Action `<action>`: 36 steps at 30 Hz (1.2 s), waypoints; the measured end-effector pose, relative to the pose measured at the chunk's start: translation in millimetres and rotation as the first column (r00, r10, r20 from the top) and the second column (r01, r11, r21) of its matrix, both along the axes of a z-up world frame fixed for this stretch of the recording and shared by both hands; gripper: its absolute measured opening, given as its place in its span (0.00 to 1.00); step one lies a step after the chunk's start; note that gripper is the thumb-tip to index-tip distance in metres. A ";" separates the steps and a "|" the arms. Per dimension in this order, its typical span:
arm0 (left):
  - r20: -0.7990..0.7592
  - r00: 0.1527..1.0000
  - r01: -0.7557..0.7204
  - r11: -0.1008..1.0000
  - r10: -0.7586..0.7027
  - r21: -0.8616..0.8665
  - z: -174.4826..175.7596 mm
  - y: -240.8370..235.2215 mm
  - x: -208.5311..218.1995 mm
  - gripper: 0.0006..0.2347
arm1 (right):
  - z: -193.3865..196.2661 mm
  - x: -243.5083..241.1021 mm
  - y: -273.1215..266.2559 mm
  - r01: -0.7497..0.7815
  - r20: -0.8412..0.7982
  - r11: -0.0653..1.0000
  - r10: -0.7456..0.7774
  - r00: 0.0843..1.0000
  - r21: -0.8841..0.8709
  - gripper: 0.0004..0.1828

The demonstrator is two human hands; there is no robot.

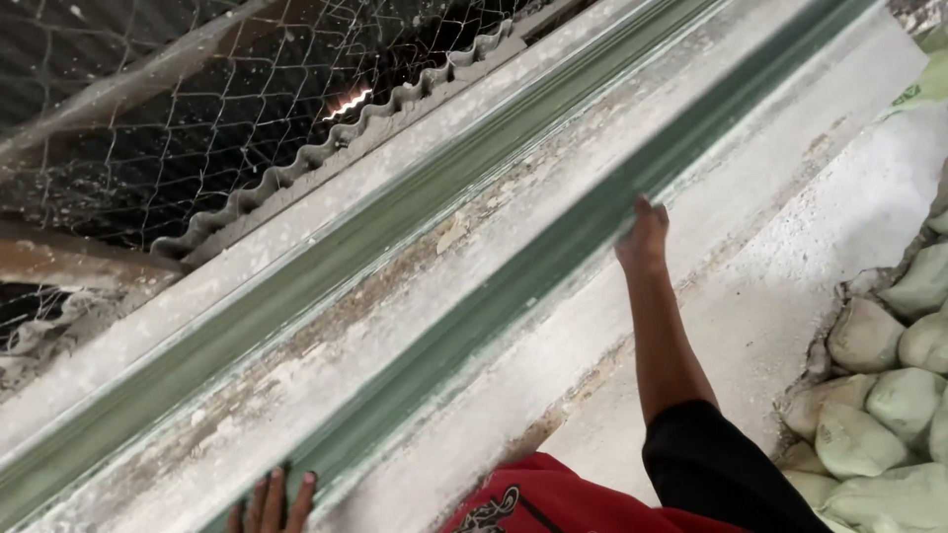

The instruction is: The person cleans a concrete floor with a yellow sponge, then moves a long green metal frame aside. They proceed to scoop white powder from a bag into a bucket and mix it by hand.

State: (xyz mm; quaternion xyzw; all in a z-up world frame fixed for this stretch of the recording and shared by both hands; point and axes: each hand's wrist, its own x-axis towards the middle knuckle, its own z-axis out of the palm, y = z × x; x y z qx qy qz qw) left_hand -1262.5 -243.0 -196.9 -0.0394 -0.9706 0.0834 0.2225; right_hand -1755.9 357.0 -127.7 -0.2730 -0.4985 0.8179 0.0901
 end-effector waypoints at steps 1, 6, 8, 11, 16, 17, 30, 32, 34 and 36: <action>0.004 1.000 0.007 1.000 -0.007 -0.004 26.3 -9.3 -15.7 0.18 | -1.9 -19.5 -10.5 0.007 0.004 1.000 -0.007 1.000 -0.004 0.10; 0.232 0.963 -0.164 0.980 0.135 0.111 124.9 -20.6 -111.2 0.41 | -74.9 -145.4 -13.0 -0.077 -0.150 0.965 0.041 0.988 -0.249 0.15; 0.251 0.957 -0.185 0.974 0.148 0.131 132.9 -34.0 -144.1 0.45 | -41.4 -157.7 -43.5 -0.106 -0.173 0.930 0.046 0.984 -0.352 0.09; 0.281 0.939 -0.242 0.960 0.197 0.138 128.5 -52.6 -178.5 0.49 | -20.4 -179.3 -77.7 -0.134 -0.168 0.875 0.062 0.984 -0.465 0.08; 0.226 0.926 -0.309 0.951 0.302 -0.007 124.8 -60.0 -208.8 0.47 | -51.7 -198.6 -96.2 -0.134 -0.079 0.831 0.109 0.991 -0.540 0.11; 0.186 0.947 -0.275 0.960 0.261 0.055 129.2 -57.2 -217.9 0.44 | -38.2 -193.9 -105.5 -0.102 0.013 0.914 0.116 0.993 -0.393 0.17; 0.154 0.954 -0.271 0.960 0.258 0.069 68.6 -67.4 -252.9 0.45 | -139.5 -257.9 -69.9 -0.297 -0.056 0.881 0.298 0.953 -0.368 0.23; 0.189 0.946 -0.282 0.955 0.262 0.086 64.6 -71.5 -246.4 0.47 | -165.0 -265.2 -53.3 -0.330 -0.039 0.876 0.339 0.940 -0.352 0.25; 0.226 0.938 -0.292 0.951 0.263 0.106 61.9 -74.0 -241.2 0.48 | -165.0 -260.9 -49.7 -0.360 -0.017 0.870 0.376 0.926 -0.336 0.27; 0.251 0.936 -0.293 0.942 0.248 0.161 63.8 -79.0 -237.9 0.47 | -140.1 -249.5 -67.1 -0.324 0.072 0.916 0.349 0.934 -0.236 0.26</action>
